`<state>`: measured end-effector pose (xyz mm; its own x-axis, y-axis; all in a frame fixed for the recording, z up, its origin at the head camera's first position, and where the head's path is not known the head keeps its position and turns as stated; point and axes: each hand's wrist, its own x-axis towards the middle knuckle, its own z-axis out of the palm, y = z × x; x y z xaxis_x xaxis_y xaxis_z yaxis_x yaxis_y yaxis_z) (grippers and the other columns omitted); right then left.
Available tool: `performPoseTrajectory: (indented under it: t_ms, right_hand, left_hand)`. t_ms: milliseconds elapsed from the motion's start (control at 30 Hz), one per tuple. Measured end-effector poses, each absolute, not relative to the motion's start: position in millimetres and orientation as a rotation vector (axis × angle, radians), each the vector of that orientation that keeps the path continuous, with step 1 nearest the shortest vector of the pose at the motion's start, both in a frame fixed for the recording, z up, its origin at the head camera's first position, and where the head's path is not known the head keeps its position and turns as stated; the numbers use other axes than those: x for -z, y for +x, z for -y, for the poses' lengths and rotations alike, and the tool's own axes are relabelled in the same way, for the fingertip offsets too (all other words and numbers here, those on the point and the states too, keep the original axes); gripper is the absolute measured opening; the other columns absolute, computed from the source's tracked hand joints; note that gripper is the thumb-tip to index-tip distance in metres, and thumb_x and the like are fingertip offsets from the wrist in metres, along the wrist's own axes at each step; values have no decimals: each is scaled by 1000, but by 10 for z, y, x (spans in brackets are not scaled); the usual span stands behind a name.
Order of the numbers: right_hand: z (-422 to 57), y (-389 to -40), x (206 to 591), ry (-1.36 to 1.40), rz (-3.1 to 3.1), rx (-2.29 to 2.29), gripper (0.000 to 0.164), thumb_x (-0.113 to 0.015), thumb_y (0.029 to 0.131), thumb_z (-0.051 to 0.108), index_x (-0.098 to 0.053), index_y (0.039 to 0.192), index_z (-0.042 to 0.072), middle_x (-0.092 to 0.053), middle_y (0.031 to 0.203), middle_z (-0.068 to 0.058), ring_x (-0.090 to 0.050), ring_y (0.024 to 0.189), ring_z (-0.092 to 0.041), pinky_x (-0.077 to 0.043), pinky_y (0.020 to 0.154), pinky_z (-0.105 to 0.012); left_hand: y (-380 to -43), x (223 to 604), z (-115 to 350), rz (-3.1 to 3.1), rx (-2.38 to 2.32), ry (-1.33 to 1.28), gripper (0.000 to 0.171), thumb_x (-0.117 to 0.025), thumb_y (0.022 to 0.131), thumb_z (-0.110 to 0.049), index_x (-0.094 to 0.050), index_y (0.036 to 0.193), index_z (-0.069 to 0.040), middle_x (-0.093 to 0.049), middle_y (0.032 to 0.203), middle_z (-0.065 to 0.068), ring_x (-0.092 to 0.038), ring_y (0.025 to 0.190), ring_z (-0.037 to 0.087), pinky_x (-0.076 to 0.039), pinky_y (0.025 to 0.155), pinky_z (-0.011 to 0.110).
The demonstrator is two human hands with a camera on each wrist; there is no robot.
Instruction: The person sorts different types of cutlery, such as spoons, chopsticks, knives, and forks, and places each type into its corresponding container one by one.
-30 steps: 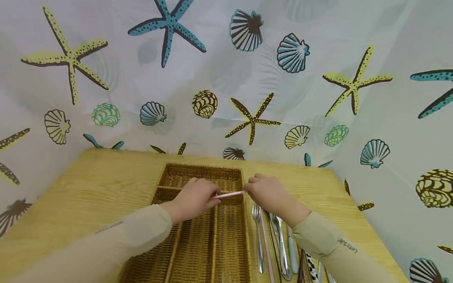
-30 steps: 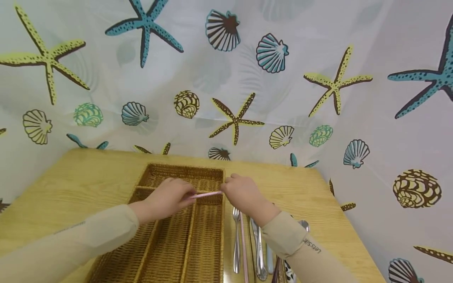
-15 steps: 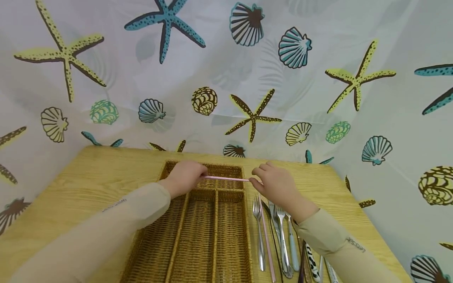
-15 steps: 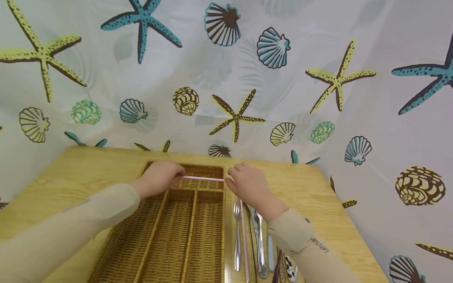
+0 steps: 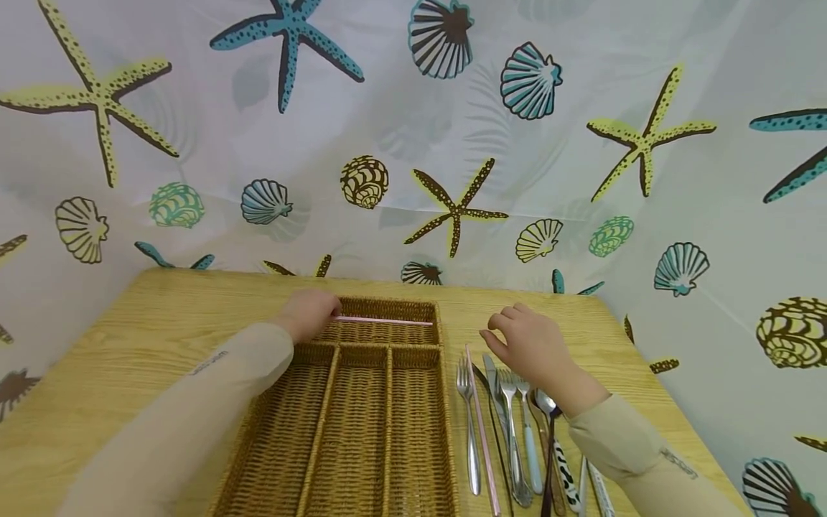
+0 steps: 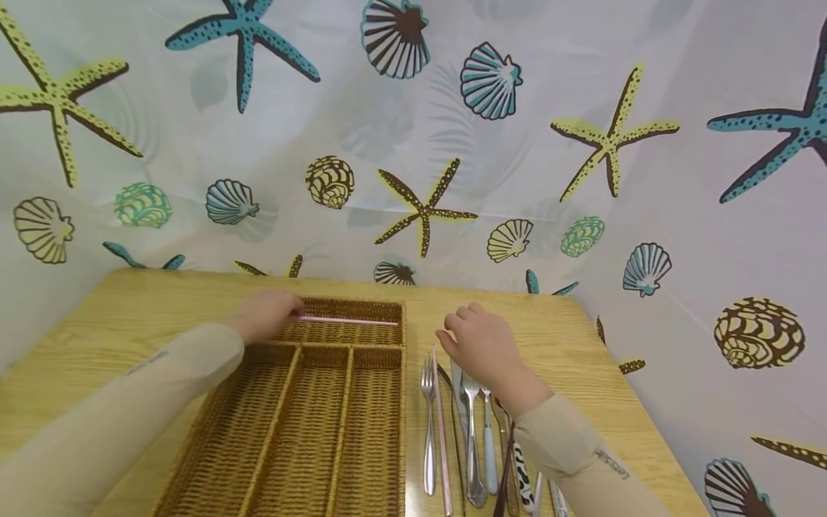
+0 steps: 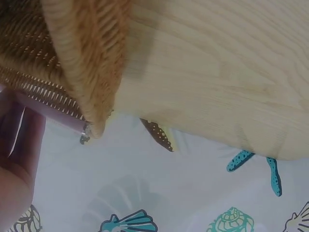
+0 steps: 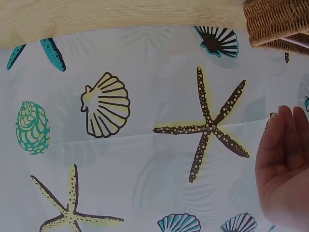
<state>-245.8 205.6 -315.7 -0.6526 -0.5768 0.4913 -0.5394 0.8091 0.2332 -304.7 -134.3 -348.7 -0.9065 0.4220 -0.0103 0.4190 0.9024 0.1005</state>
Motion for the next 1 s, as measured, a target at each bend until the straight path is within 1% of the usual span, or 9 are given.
performPoseTrajectory:
  t_ms: [233,367,400,433,533,667,767,867,1000]
  right_hand:
    - [-2110,-2453,3197,813,2441,79,13,-71,80,24,-66,76,13,-63,70,0,-53,62,-15,-41,47,-24]
    - [-2125,-2450,3217,805,2454,101,13,-72,80,25,-66,76,14,-61,69,1,-51,62,-14,-37,45,-22]
    - [-2128,-2451,3226,806,2458,114,13,-72,80,25,-66,76,14,-61,69,1,-51,62,-13,-37,45,-22]
    - [-2129,-2453,3236,811,2461,127,13,-72,80,25,-66,76,14,-61,69,2,-51,61,-13,-37,44,-21]
    - [-2134,-2462,3275,835,2478,163,11,-72,80,23,-67,76,15,-62,69,3,-53,62,-12,-40,45,-22]
    - [-2150,-2466,3347,904,2507,198,7,-72,80,19,-67,76,15,-62,70,4,-54,63,-11,-44,49,-22]
    - [-2163,-2460,3408,966,2524,213,6,-71,80,16,-67,77,15,-61,70,4,-54,64,-10,-44,50,-20]
    - [-2178,-2455,3469,1021,2530,238,6,-71,80,15,-66,76,16,-60,71,4,-53,64,-10,-42,51,-19]
    - [-2201,-2447,3552,1084,2531,264,12,-71,79,13,-62,72,17,-57,67,5,-47,59,-8,-36,47,-17]
  left_hand:
    - [-3143,3507,1264,-3003,12,676,19,-56,91,-6,-63,73,-9,-58,66,-1,-37,57,11,-31,54,27]
    - [-3192,3540,1181,-2958,88,663,21,-56,91,-6,-63,72,-9,-57,64,0,-34,56,10,-30,55,27]
    - [-3204,3562,1169,-2948,110,658,17,-57,91,-5,-66,77,-8,-61,68,1,-37,57,10,-31,56,28]
    - [-3224,3594,1161,-2942,126,656,18,-57,91,-5,-66,76,-8,-61,67,2,-37,57,11,-31,56,28]
    - [-3254,3660,1136,-2907,170,651,16,-58,90,-4,-67,77,-9,-65,74,3,-46,60,10,-35,57,28]
    - [-3274,3695,1099,-2863,235,658,12,-59,88,0,-67,81,-8,-69,85,7,-63,71,16,-49,61,28]
    - [-3281,3709,1074,-2836,266,652,10,-60,87,1,-67,86,-7,-70,92,9,-66,77,19,-54,65,30]
    - [-3285,3729,1052,-2811,292,622,11,-60,87,0,-68,92,-6,-70,94,9,-66,76,18,-54,64,30]
    - [-3293,3739,1012,-2791,326,571,11,-58,89,-1,-68,92,-7,-70,91,9,-62,66,14,-46,54,28]
